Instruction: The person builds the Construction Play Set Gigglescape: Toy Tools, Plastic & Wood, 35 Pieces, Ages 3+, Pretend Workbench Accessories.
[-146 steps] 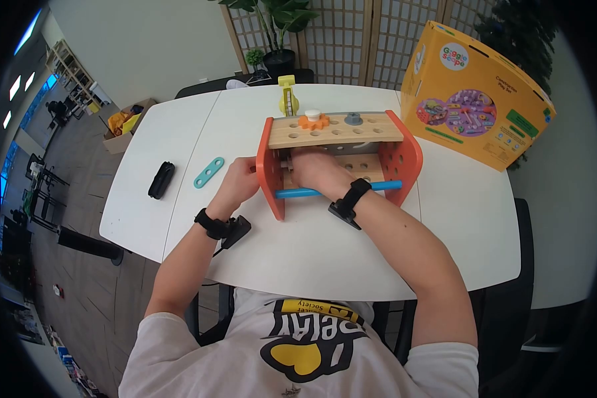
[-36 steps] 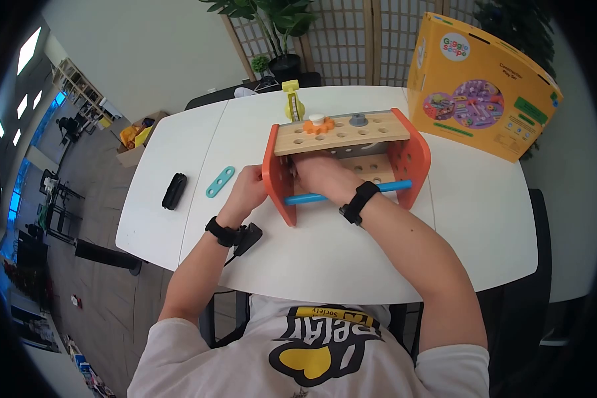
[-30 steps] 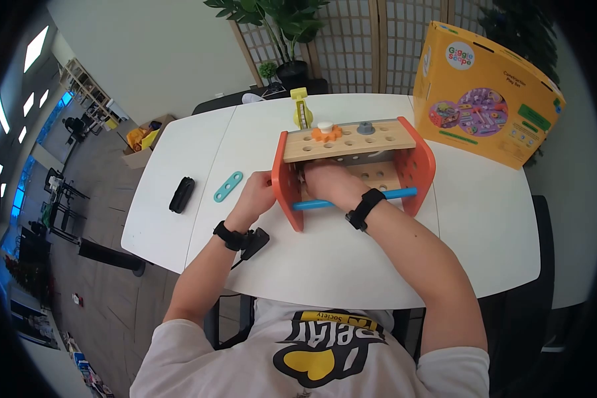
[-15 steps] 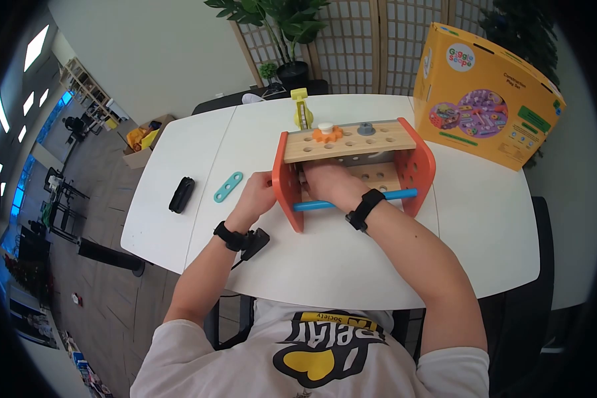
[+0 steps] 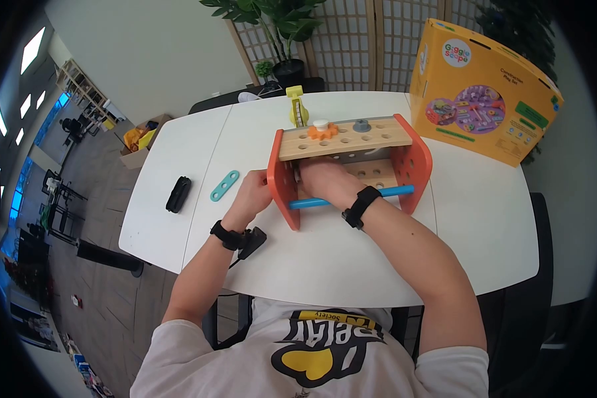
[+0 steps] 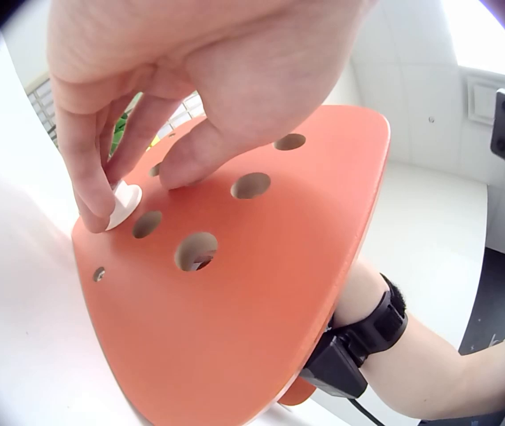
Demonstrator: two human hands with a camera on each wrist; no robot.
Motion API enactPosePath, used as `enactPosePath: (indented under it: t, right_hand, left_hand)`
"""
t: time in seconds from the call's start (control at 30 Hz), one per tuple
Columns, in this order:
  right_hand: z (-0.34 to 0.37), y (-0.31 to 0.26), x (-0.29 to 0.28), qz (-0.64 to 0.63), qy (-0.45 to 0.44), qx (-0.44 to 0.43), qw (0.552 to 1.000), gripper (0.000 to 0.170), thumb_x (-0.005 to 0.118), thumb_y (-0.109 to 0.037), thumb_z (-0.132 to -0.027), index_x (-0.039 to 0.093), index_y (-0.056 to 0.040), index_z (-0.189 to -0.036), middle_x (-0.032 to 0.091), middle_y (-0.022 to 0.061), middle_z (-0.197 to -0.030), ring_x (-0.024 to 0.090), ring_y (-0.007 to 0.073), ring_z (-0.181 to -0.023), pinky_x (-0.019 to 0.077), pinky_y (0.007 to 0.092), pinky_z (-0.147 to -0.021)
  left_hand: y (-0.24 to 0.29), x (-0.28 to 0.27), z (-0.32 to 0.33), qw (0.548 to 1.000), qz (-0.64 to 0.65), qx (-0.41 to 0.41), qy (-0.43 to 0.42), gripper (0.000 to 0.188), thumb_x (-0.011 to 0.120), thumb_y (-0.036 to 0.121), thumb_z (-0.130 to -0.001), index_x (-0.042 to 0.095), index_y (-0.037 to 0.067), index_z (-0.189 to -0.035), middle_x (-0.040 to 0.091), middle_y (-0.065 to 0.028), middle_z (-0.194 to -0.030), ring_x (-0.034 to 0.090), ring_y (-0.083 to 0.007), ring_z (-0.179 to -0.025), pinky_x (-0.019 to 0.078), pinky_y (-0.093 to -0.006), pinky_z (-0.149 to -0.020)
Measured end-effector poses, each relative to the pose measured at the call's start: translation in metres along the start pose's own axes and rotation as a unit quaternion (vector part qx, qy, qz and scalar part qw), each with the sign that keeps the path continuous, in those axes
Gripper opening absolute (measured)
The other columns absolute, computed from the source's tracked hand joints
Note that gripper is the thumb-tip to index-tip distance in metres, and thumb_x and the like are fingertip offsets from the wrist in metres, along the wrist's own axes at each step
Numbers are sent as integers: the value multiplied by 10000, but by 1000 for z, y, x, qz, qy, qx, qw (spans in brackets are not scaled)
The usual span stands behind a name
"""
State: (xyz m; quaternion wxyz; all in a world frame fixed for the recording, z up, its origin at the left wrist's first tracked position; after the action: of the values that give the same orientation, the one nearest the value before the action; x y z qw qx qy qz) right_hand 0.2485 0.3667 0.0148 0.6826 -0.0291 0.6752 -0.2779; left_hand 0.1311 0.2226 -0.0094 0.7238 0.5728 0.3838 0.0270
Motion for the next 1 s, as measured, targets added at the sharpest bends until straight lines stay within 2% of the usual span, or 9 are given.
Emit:
enactPosePath:
  t: [0.2,0.5,0.7,0.9,1.0]
  right_hand:
    - [1,2,-1,-32,37,-65,997,279,602,-84,-903,645,-30,-1174,698,215,-1108,678,401,-1010,568,469,-867]
    - [-7,6,6,50,22,-42,998,265,608,-114,-913,661,-30,-1158,701,215,-1118,683,390,-1014,569,473,-872]
    - [-3,5,3,-26,49,-74,996,266,620,-156,-917,674,-38,-1149,705,200,-1136,683,386,-1022,572,460,-888]
    - [-4,1,1,11,-21,-44,999,275,657,-157,-903,667,-32,-1148,707,198,-1116,683,384,-1022,568,453,-893]
    - [1,1,-1,-24,34,-53,998,277,670,-143,-899,666,-21,-1147,712,199,-1089,686,379,-1005,568,447,-881]
  left_hand:
    - [-2,0,-1,1000,-1,11,2,347,649,218,-959,740,-53,-1155,771,-171,-936,710,-224,-827,561,-347,-770]
    - [0,1,1,1000,0,8,1,344,644,220,-960,745,-48,-1150,772,-168,-931,704,-219,-814,560,-345,-764]
    - [-2,1,0,1000,3,11,4,346,645,225,-961,745,-51,-1145,772,-175,-932,709,-227,-815,562,-347,-764]
    - [-2,1,0,1000,-6,8,8,365,651,239,-965,736,-64,-1150,770,-189,-933,715,-243,-817,564,-353,-765]
    - [-1,1,-1,1000,-9,9,9,374,653,246,-968,732,-69,-1153,768,-198,-939,718,-253,-823,565,-358,-771]
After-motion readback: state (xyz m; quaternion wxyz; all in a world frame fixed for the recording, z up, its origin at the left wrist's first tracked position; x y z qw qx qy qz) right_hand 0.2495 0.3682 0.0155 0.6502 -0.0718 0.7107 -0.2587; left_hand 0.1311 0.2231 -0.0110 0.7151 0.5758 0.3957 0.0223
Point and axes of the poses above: each hand's wrist, its own z-axis away from the middle knuckle, its own x-axis out of the palm, y = z × x, the point moved 2 cm from there along -z, towards the middle knuckle
